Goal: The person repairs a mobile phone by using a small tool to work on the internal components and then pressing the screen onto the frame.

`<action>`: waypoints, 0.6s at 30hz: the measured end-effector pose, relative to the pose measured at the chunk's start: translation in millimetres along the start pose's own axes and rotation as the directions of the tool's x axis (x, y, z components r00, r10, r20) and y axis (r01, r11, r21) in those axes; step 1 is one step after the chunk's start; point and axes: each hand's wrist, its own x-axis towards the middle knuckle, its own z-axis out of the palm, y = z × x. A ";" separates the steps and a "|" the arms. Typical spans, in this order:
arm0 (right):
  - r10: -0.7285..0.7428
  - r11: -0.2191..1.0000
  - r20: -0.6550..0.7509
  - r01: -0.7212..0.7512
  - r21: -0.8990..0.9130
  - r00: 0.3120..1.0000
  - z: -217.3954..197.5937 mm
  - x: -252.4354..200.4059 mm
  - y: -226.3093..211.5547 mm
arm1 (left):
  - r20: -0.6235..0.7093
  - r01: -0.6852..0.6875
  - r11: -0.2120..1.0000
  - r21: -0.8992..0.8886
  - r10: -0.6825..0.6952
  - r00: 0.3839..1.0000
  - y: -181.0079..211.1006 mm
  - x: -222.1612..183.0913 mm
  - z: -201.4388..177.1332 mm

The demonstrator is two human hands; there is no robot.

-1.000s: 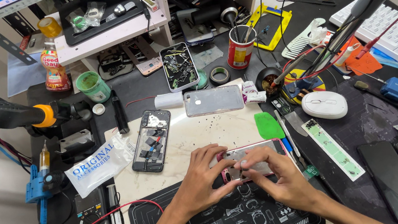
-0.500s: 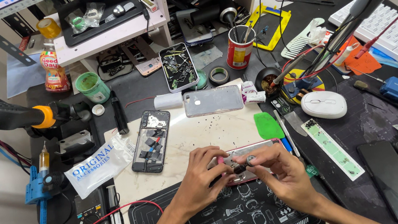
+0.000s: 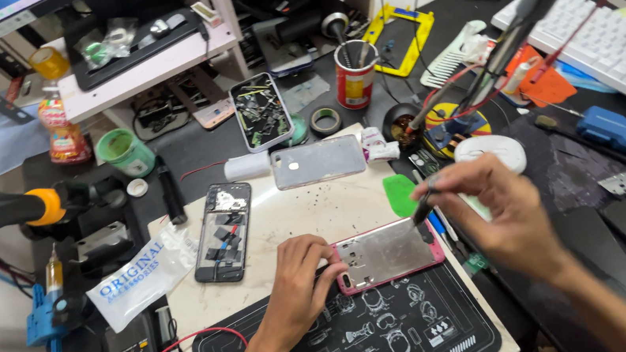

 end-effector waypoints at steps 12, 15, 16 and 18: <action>0.125 0.797 -0.071 -0.143 -0.587 0.990 -116.4 20.2 -30.2 | 0.048 -0.144 0.987 0.074 0.140 0.989 45.8 26.1 9.0; 0.031 0.807 -0.078 -0.071 -0.587 0.996 -135.2 17.6 -31.6 | 0.112 -0.238 0.965 0.109 0.226 0.968 59.8 41.1 27.0; 0.029 0.805 -0.077 -0.069 -0.589 0.997 -138.0 17.8 -31.6 | 0.135 -0.257 0.961 0.102 0.243 0.961 63.5 47.4 35.7; 0.017 0.803 -0.072 -0.056 -0.594 0.997 -141.0 19.6 -32.5 | 0.176 -0.299 0.950 0.092 0.280 0.944 69.6 62.5 57.2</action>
